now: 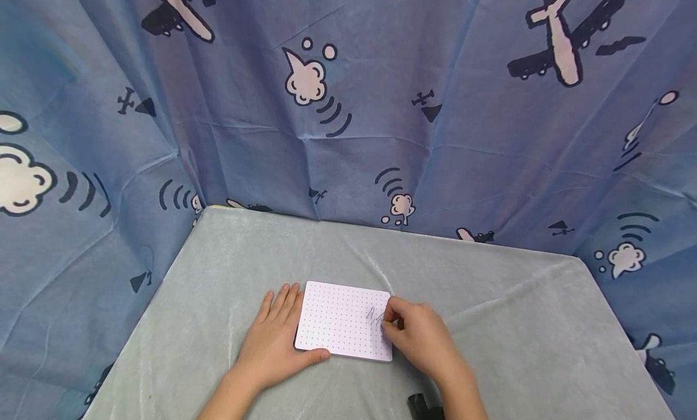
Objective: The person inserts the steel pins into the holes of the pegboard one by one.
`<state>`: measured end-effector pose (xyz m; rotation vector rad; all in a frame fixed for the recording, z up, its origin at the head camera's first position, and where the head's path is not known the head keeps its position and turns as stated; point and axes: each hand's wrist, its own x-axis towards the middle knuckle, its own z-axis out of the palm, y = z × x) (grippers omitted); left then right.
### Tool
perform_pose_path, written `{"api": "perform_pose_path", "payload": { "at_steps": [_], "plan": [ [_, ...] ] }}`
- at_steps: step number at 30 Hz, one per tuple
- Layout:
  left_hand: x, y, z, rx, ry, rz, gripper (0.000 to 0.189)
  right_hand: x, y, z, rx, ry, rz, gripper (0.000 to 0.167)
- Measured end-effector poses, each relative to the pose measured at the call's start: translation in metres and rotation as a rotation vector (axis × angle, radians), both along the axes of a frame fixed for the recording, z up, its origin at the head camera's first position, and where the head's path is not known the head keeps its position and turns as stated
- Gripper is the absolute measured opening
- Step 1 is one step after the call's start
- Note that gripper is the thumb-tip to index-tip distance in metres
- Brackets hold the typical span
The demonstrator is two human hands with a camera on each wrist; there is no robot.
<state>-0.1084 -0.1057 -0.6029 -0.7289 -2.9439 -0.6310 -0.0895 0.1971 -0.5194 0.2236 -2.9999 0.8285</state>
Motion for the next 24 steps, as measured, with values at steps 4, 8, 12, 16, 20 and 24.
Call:
{"api": "perform_pose_path", "payload": {
  "at_steps": [4, 8, 12, 16, 20, 24],
  "plan": [
    [0.0008, 0.0010, -0.0001, 0.015, 0.023, -0.001, 0.133, 0.0002, -0.0007, -0.0013, 0.022, 0.015, 0.005, 0.036],
    [0.0016, 0.0011, -0.0006, 0.020, 0.041, 0.001, 0.133, -0.0002, -0.0009, -0.0013, 0.026, 0.012, 0.004, 0.038],
    [0.0003, 0.0004, -0.0006, 0.016, 0.032, 0.003, 0.134, -0.0013, -0.0017, 0.0000, 0.023, 0.005, -0.001, 0.038],
    [-0.0009, 0.0002, -0.0010, 0.011, 0.023, 0.002, 0.134, -0.0021, -0.0025, 0.0012, 0.017, -0.003, -0.010, 0.037],
    [-0.0006, 0.0000, -0.0016, 0.003, 0.012, 0.001, 0.135, -0.0022, -0.0024, 0.0000, 0.012, -0.016, -0.017, 0.035],
    [0.0000, 0.0004, -0.0020, 0.003, 0.007, -0.001, 0.135, -0.0013, -0.0013, -0.0019, 0.008, -0.016, -0.019, 0.033]
  ]
}}
